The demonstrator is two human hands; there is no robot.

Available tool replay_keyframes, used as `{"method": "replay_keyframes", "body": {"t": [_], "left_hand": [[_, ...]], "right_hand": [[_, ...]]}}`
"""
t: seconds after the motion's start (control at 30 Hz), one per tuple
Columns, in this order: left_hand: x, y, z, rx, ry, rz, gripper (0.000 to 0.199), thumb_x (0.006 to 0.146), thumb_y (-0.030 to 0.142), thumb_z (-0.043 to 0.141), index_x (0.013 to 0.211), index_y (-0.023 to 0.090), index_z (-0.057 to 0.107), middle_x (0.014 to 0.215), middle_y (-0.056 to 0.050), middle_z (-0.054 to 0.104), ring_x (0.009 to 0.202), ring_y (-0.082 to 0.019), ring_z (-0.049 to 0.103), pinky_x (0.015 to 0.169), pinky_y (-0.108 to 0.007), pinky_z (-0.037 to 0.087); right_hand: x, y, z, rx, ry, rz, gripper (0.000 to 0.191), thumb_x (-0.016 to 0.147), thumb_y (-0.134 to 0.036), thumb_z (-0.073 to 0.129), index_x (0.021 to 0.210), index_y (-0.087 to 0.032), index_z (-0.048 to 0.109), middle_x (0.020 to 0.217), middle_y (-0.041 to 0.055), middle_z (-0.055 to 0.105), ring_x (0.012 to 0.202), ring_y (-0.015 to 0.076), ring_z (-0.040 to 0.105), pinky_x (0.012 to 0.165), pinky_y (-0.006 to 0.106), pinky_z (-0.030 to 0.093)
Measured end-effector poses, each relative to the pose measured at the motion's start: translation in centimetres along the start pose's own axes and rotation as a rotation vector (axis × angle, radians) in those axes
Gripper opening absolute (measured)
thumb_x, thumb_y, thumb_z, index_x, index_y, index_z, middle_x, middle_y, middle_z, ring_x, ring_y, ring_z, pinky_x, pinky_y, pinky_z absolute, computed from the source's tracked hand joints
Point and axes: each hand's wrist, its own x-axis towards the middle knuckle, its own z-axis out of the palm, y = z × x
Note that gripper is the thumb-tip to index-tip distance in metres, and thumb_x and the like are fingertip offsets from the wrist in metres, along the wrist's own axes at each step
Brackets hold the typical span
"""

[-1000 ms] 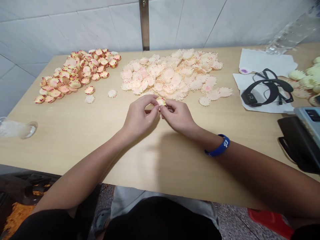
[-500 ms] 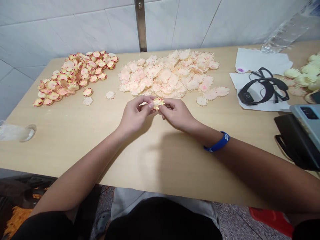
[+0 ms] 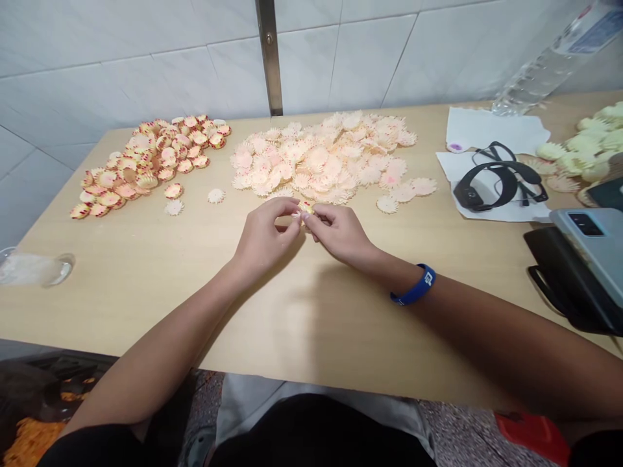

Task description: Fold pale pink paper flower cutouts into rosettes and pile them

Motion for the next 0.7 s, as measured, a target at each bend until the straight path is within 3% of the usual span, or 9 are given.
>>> {"method": "replay_keyframes", "body": {"t": [0.13, 0.3, 0.37, 0.47, 0.57, 0.63, 0.7], "left_hand": [[-0.1, 0.2, 0.1, 0.03, 0.016, -0.025, 0.011, 0.08, 0.021, 0.06, 0.087, 0.017, 0.068, 0.104, -0.008, 0.071, 0.099, -0.021, 0.066, 0.07, -0.027, 0.058], [0.1, 0.4, 0.1, 0.006, 0.089, -0.098, 0.008, 0.077, 0.018, 0.061, 0.072, 0.016, 0.066, 0.096, -0.006, 0.072, 0.098, -0.021, 0.066, 0.088, -0.035, 0.054], [0.3, 0.4, 0.0, -0.1, 0.101, -0.181, 0.01, 0.075, 0.018, 0.063, 0.066, 0.015, 0.064, 0.096, -0.007, 0.072, 0.097, -0.021, 0.066, 0.091, -0.037, 0.054], [0.6, 0.5, -0.1, -0.376, 0.1, -0.346, 0.013, 0.073, 0.023, 0.067, 0.064, 0.014, 0.064, 0.096, -0.007, 0.07, 0.089, -0.019, 0.067, 0.082, -0.036, 0.058], [1.0, 0.3, -0.6, -0.586, 0.04, -0.464, 0.015, 0.07, 0.026, 0.073, 0.066, 0.013, 0.066, 0.087, -0.005, 0.067, 0.079, -0.016, 0.066, 0.079, -0.035, 0.061], [1.5, -0.1, -1.3, -0.649, 0.025, -0.499, 0.016, 0.069, 0.025, 0.075, 0.065, 0.013, 0.065, 0.08, -0.004, 0.067, 0.078, -0.015, 0.067, 0.082, -0.034, 0.061], [2.3, -0.9, -2.6, -0.666, 0.125, -0.474, 0.016, 0.069, 0.022, 0.074, 0.062, 0.014, 0.062, 0.076, -0.003, 0.066, 0.079, -0.014, 0.068, 0.084, -0.031, 0.06]], "right_hand": [[-0.2, 0.1, 0.3, -0.056, 0.012, -0.03, 0.038, 0.092, -0.033, 0.048, 0.058, -0.02, 0.037, 0.053, -0.0039, 0.04, 0.053, 0.01, 0.036, 0.054, 0.027, 0.024], [-0.2, 0.0, 0.4, -0.126, 0.02, -0.053, 0.036, 0.088, -0.029, 0.05, 0.059, -0.021, 0.032, 0.052, -0.005, 0.035, 0.052, 0.0096, 0.032, 0.053, 0.027, 0.023], [-0.1, -0.1, 0.2, -0.089, 0.027, -0.021, 0.035, 0.087, -0.028, 0.051, 0.058, -0.02, 0.035, 0.052, -0.0047, 0.036, 0.052, 0.0096, 0.033, 0.052, 0.027, 0.023], [0.1, -0.3, -0.1, 0.059, -0.002, 0.05, 0.032, 0.087, -0.029, 0.05, 0.058, -0.02, 0.041, 0.051, -0.0039, 0.041, 0.05, 0.0098, 0.037, 0.05, 0.026, 0.026], [0.2, -0.2, -0.3, 0.183, -0.014, 0.079, 0.031, 0.086, -0.029, 0.05, 0.057, -0.02, 0.045, 0.05, -0.0031, 0.045, 0.047, 0.0096, 0.041, 0.048, 0.025, 0.028], [0.3, 0.2, -0.4, 0.228, 0.031, 0.088, 0.029, 0.084, -0.027, 0.052, 0.056, -0.019, 0.046, 0.049, -0.0029, 0.046, 0.046, 0.0094, 0.041, 0.047, 0.024, 0.029], [0.4, 0.6, -0.6, 0.301, 0.11, 0.118, 0.029, 0.082, -0.026, 0.053, 0.055, -0.02, 0.045, 0.047, -0.0035, 0.044, 0.045, 0.009, 0.039, 0.045, 0.024, 0.028]]}}
